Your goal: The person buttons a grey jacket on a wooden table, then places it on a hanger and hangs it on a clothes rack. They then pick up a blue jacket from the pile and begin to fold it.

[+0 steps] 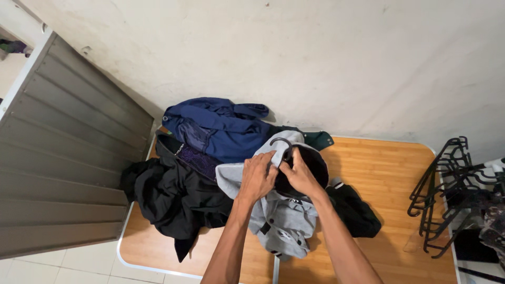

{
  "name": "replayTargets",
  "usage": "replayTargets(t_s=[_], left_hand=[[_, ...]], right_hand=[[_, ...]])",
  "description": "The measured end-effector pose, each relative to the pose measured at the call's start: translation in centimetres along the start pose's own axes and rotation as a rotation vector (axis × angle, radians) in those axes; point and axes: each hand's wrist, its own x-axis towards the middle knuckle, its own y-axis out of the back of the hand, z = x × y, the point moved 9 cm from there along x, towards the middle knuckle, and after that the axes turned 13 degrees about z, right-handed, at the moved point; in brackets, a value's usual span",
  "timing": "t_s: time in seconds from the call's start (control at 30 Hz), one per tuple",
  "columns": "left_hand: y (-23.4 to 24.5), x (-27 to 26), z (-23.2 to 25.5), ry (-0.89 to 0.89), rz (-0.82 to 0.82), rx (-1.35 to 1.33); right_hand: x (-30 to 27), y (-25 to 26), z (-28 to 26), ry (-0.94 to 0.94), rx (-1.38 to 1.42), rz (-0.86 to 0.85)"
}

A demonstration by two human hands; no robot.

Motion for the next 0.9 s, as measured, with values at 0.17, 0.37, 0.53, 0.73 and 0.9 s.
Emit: replayTargets(t_s=[0.17, 0.37, 0.53, 0.73, 0.9], left_hand=[[-0.2, -0.6, -0.3, -0.061, 0.036, -0.014], [0.1, -1.1, -2.1, -0.020, 0.122, -0.171], [0.0, -1.4, -2.2, 0.009, 0.052, 0.016], [0.6, -0.8, -1.9, -0.007, 0.131, -0.010], [1.4, -0.6, -3.9, 0.039, 0.206, -0.026]], right_hand=[[0.6, -0.5, 0.3, 0.020, 0.044, -0.069], [1.0, -0.8, -1.3, 0.034, -0.008, 0.031], [0.9, -2.0, -1.5, -0.088, 0.012, -0.096], [1.1, 0.0, 0.1, -0.122, -0.278, -0.118], [-0.1, 4.3, 3.0, -0.214, -0.699, 0.048]])
